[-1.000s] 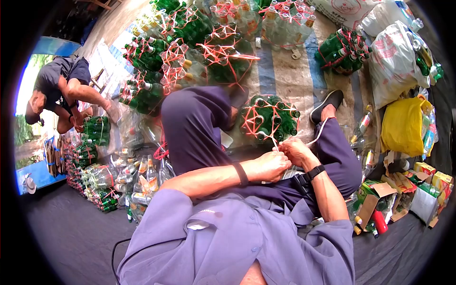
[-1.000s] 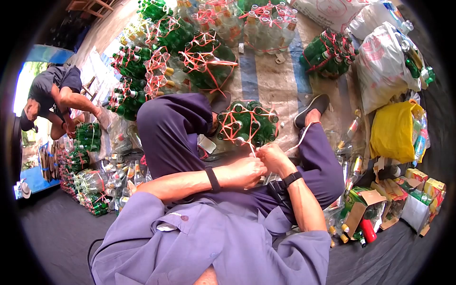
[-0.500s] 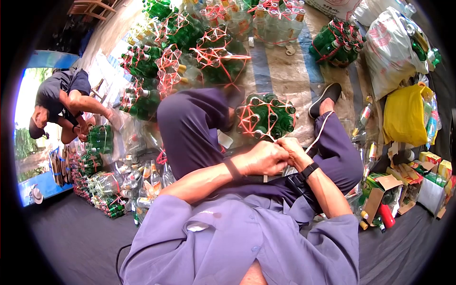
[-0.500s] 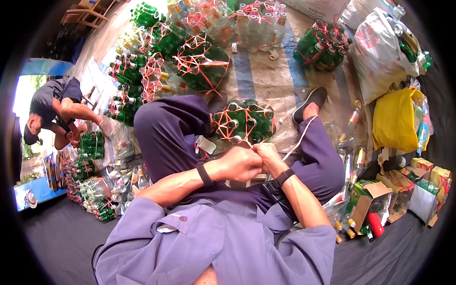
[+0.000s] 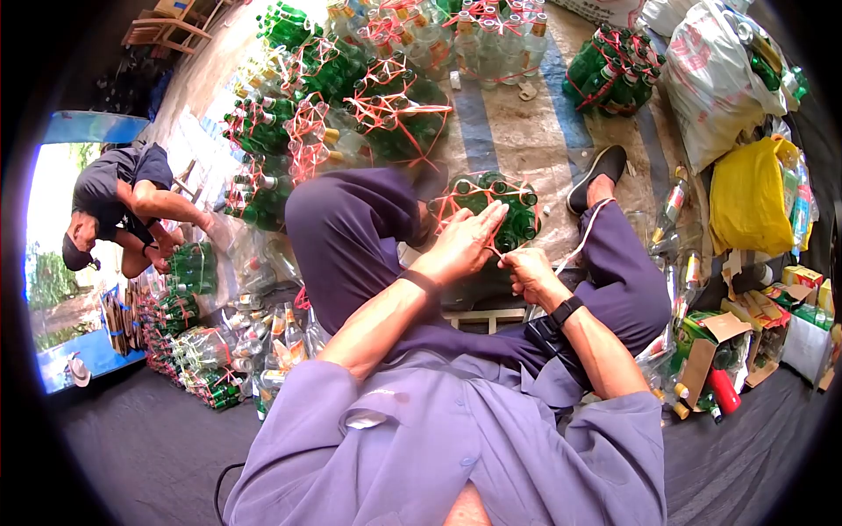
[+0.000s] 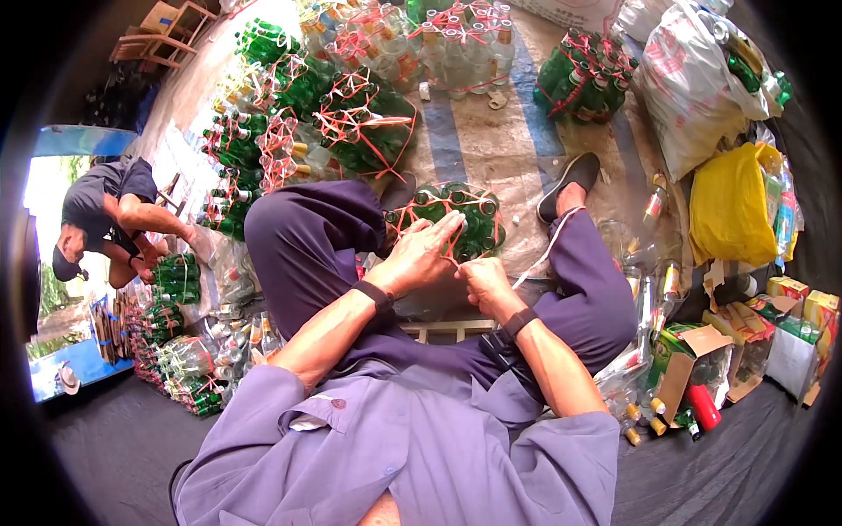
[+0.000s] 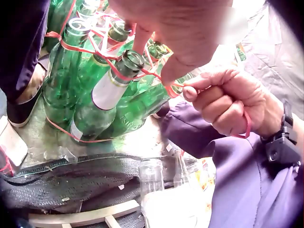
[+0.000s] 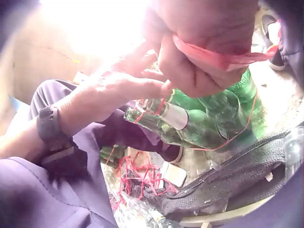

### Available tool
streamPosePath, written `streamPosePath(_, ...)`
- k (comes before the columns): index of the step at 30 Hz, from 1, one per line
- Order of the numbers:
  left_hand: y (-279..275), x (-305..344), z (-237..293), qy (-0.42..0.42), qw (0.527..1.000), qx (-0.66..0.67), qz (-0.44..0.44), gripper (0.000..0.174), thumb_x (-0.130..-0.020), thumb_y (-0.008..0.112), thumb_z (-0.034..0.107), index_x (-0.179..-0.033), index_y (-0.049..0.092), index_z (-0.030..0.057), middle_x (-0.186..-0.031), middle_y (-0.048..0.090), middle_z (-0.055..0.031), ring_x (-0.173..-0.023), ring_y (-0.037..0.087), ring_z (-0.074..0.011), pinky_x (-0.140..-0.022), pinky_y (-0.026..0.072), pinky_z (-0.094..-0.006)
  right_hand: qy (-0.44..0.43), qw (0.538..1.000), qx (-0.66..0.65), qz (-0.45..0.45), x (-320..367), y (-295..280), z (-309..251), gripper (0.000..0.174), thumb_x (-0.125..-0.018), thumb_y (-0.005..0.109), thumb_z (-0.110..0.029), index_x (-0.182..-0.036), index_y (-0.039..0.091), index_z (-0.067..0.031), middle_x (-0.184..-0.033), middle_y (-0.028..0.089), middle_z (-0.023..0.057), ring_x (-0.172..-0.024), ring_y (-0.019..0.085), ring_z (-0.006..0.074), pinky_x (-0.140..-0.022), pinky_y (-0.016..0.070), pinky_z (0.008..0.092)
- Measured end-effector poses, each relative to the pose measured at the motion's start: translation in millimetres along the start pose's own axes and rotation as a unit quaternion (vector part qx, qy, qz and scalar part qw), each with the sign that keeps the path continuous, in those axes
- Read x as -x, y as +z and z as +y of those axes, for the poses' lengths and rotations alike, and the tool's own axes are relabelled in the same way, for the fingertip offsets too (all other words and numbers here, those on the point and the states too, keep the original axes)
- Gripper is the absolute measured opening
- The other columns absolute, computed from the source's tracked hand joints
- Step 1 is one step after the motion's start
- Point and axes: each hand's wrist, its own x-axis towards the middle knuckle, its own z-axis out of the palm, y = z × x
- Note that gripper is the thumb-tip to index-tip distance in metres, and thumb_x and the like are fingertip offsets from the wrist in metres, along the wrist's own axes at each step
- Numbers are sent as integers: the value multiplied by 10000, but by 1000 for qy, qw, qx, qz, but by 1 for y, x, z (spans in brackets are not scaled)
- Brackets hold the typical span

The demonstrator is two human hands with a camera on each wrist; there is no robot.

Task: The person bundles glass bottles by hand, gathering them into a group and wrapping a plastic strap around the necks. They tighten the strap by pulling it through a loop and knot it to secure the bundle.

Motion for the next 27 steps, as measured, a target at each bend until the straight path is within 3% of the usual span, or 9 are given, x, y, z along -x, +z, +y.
streamPosePath(7, 10, -5, -10, -19, 1000, -18, -9, 692, -785, 715, 152, -1434, 484, 79, -1484, 495, -137, -1258, 559, -299, -1049, 386, -471, -5, 1000, 20, -4, 1, 3, 2, 161, -869, 617, -146, -753, 633, -36, -534, 404, -23, -404, 350, 94, -347, 282, 261)
streamPosePath(10, 12, -6, -8, -22, 999, -38, -14, 673, -804, 700, 141, -1437, 481, 80, -1485, 494, -139, -1260, 563, -292, -1032, 395, -467, -46, 996, 76, 8, 2, 3, 3, 172, -870, 597, -151, -749, 644, -37, -496, 417, -15, -404, 397, 107, -342, 294, 282)
streamPosePath(13, 14, -5, -7, -28, 999, -25, 8, 654, -815, 686, 131, -1435, 484, 82, -1476, 502, -145, -1239, 577, -291, -1016, 403, -462, -135, 972, 191, 18, -3, -3, 13, 220, -854, 583, -176, -733, 668, -13, -483, 478, 24, -412, 460, 138, -362, 343, 321)
streamPosePath(15, 19, -6, -13, -18, 999, -38, 3, 651, -814, 686, 131, -1432, 487, 81, -1470, 507, -150, -1228, 584, -291, -1023, 397, -455, -294, 908, 295, 43, -15, -10, 25, 273, -834, 576, -209, -727, 691, 14, -513, 540, 66, -433, 513, 164, -413, 404, 350)
streamPosePath(17, 17, -8, -10, -28, 999, -35, -1, 652, -811, 693, 138, -1427, 489, 76, -1470, 506, -152, -1229, 584, -290, -1035, 389, -451, -298, 900, 310, 65, -7, -7, 13, 308, -827, 582, -234, -717, 697, 29, -531, 562, 73, -467, 525, 166, -483, 438, 355)
streamPosePath(19, 13, -7, -9, -28, 999, -24, -6, 665, -809, 712, 163, -1427, 484, 71, -1470, 506, -152, -1237, 578, -288, -1040, 386, -449, -258, 917, 300, 59, -2, -7, 3, 274, -786, 594, -191, -756, 705, 58, -652, 638, 245, -602, 657, 315, -642, 520, 422)
streamPosePath(20, 11, -8, -8, -28, 999, -22, -15, 684, -807, 722, 217, -1427, 476, 62, -1475, 498, -157, -1248, 567, -291, -1046, 374, -447, -258, 927, 267, 54, -6, -8, 4, 276, -804, 612, -232, -729, 709, 15, -547, 581, 70, -535, 528, 147, -533, 433, 343)
streamPosePath(23, 5, -7, -1, -35, 999, -5, -22, 713, -800, 722, 275, -1425, 470, 42, -1482, 486, -169, -1260, 555, -298, -1051, 357, -449, -159, 967, 197, 36, -2, -3, -17, 222, -806, 623, -207, -747, 703, -8, -511, 532, 50, -441, 507, 144, -439, 394, 321)
streamPosePath(27, 7, -9, -1, -33, 999, 7, -16, 717, -801, 708, 297, -1419, 468, 23, -1484, 477, -184, -1263, 550, -307, -1049, 347, -456, -163, 969, 187, 16, -11, -2, -28, 201, -806, 629, -196, -752, 695, -15, -507, 522, 45, -392, 485, 151, -389, 371, 326)
